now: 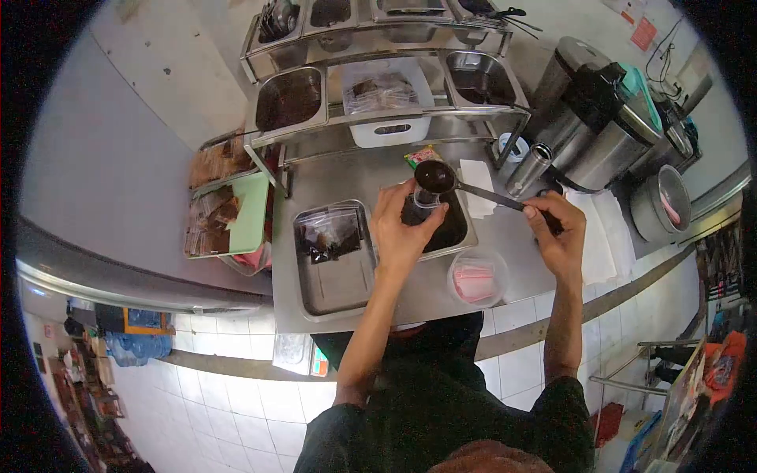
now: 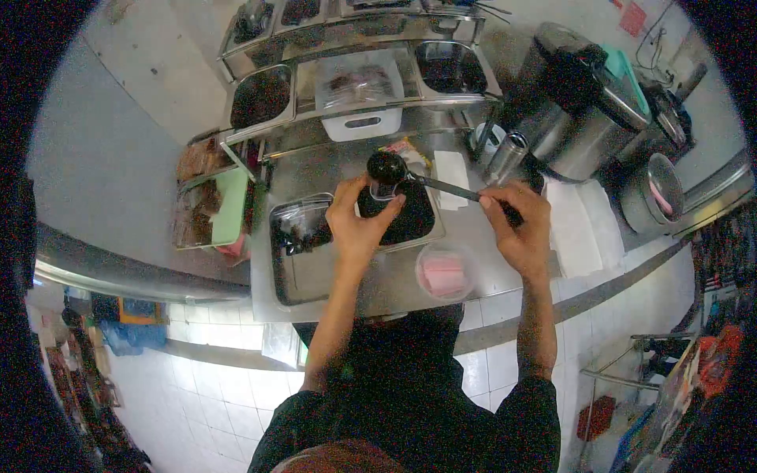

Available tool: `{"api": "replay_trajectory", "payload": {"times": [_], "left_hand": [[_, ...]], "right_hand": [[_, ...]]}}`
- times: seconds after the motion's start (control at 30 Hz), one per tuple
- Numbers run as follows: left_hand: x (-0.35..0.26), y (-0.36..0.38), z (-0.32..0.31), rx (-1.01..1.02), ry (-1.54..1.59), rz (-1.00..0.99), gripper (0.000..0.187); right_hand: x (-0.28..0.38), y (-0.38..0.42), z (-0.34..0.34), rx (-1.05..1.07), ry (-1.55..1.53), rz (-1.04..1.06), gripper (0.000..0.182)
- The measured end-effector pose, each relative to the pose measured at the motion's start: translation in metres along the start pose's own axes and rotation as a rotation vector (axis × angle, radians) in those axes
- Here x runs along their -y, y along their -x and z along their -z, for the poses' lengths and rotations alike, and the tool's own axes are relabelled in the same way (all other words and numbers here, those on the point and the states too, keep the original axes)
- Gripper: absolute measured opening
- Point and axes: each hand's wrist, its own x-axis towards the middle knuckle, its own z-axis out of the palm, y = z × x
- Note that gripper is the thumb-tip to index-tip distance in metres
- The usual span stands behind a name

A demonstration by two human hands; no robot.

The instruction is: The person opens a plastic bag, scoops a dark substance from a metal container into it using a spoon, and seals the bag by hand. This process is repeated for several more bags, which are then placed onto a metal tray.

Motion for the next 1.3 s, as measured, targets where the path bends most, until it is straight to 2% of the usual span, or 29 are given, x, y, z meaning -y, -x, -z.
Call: {"api": "replay_trajectory", "payload": {"times": [0.03, 0.2, 0.33, 0.4, 0.53, 0.57, 0.67, 0.7, 0.8, 0.9, 1.0, 1.1, 1.17, 1.23, 1.3], "left_hand": [[-0.001, -0.001, 0.000, -0.003, 0.001, -0.002, 0.050], [-0.001, 0.000, 0.001, 0.007, -0.026, 0.001, 0.052], [0.001, 0.002, 0.003, -0.005, 0.005, -0.013, 0.053], [0.002, 0.002, 0.006, -0.005, -0.001, -0.016, 0.053], [0.001, 0.002, 0.009, -0.056, -0.008, -0.057, 0.056], [-0.001, 0.001, 0.010, -0.058, -0.025, -0.071, 0.056], [-0.014, -0.001, 0.017, -0.057, -0.047, -0.112, 0.057], [-0.019, 0.000, 0.018, -0.057, -0.051, -0.124, 0.058], [-0.029, 0.003, 0.021, -0.055, -0.055, -0.161, 0.058], [-0.037, 0.005, 0.025, -0.024, -0.017, -0.143, 0.062], [-0.046, 0.005, 0.041, 0.026, 0.123, -0.027, 0.064], [-0.031, 0.011, 0.036, 0.002, 0.408, 0.183, 0.048], [-0.029, 0.014, 0.040, 0.101, 0.601, 0.329, 0.032], [-0.034, 0.012, 0.039, 0.116, 0.714, 0.318, 0.015], [-0.033, 0.014, 0.043, 0.124, 0.714, 0.361, 0.015]], "right_hand": [[-0.006, -0.001, 0.000, 0.013, -0.018, -0.009, 0.008], [-0.024, -0.002, 0.001, 0.042, -0.316, -0.341, 0.013], [-0.041, -0.005, 0.005, 0.034, -0.293, -0.453, 0.015], [-0.065, 0.003, -0.008, 0.069, -0.160, -0.280, 0.012], [-0.057, 0.016, -0.039, 0.168, 0.150, 0.007, 0.010], [-0.059, 0.021, -0.051, 0.231, 0.141, -0.086, 0.014], [-0.043, 0.022, -0.069, 0.229, 0.300, 0.168, 0.024], [-0.031, 0.019, -0.072, 0.218, 0.316, 0.172, 0.034], [0.004, 0.007, -0.102, -0.035, -0.016, 0.211, 0.033], [0.034, 0.003, -0.117, -0.117, -0.206, 0.164, 0.027], [0.035, 0.003, -0.121, -0.127, -0.294, 0.174, 0.030], [0.043, 0.000, -0.116, -0.059, -0.417, 0.119, 0.020], [0.047, 0.002, -0.114, -0.020, -0.462, 0.061, 0.016], [0.051, 0.004, -0.112, 0.001, -0.530, 0.013, 0.012], [0.054, 0.006, -0.111, 0.008, -0.622, -0.029, 0.009]]}}
